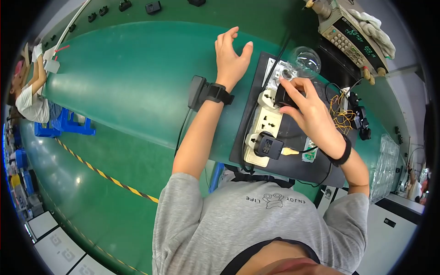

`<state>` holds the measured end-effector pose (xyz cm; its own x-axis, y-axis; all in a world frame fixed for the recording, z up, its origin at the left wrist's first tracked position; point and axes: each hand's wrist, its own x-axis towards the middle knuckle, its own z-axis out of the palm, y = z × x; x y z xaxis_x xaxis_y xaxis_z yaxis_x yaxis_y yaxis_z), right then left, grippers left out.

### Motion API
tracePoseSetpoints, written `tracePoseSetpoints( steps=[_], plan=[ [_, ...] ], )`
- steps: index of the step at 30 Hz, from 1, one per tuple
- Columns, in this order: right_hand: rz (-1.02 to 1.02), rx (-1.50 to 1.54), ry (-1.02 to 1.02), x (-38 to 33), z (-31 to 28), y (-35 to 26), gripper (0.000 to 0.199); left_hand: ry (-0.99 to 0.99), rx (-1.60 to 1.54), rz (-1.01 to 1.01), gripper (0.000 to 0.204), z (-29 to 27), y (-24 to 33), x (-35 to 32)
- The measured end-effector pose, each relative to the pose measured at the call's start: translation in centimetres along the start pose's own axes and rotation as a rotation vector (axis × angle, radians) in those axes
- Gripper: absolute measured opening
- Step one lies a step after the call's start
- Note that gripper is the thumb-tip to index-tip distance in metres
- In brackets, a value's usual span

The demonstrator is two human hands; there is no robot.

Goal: The person tests power adapters by plugging each one into a power strip, connecting a USB cable, and checking the display on a power supply unit before setting the adapter aside.

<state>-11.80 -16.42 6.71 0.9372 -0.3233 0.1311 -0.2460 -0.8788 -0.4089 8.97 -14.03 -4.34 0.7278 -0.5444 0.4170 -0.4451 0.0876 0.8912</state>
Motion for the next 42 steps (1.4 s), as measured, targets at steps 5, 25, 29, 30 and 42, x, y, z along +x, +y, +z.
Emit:
tracePoseSetpoints(
  steps=[5, 25, 29, 30, 42],
  plan=[
    [0.078, 0.051, -0.145, 0.9, -0.1, -0.6, 0.057, -0.052, -0.005, 0.007, 0.044, 0.0, 0.3, 0.0],
    [0.042, 0.259, -0.019, -9.8, -1.0, 1.1, 0.017, -0.966, -0.064, 0.198, 0.057, -7.0, 9.8, -9.2],
    [0.145, 0.088, 0.197, -8.3, -0.1, 4.1, 0.012, -0.966, 0.03, 0.275, 0.052, -7.2, 9.9, -9.9],
    [0.125, 0.126, 0.25, -7.6, 0.7, 4.4, 0.012, -0.976, 0.03, 0.284, 0.052, -7.1, 9.9, -9.8],
    [0.032, 0.159, 0.382, -6.6, 2.2, 4.6, 0.011, -0.267, -0.192, -0.103, 0.045, -6.7, 6.4, -3.7]
  ],
)
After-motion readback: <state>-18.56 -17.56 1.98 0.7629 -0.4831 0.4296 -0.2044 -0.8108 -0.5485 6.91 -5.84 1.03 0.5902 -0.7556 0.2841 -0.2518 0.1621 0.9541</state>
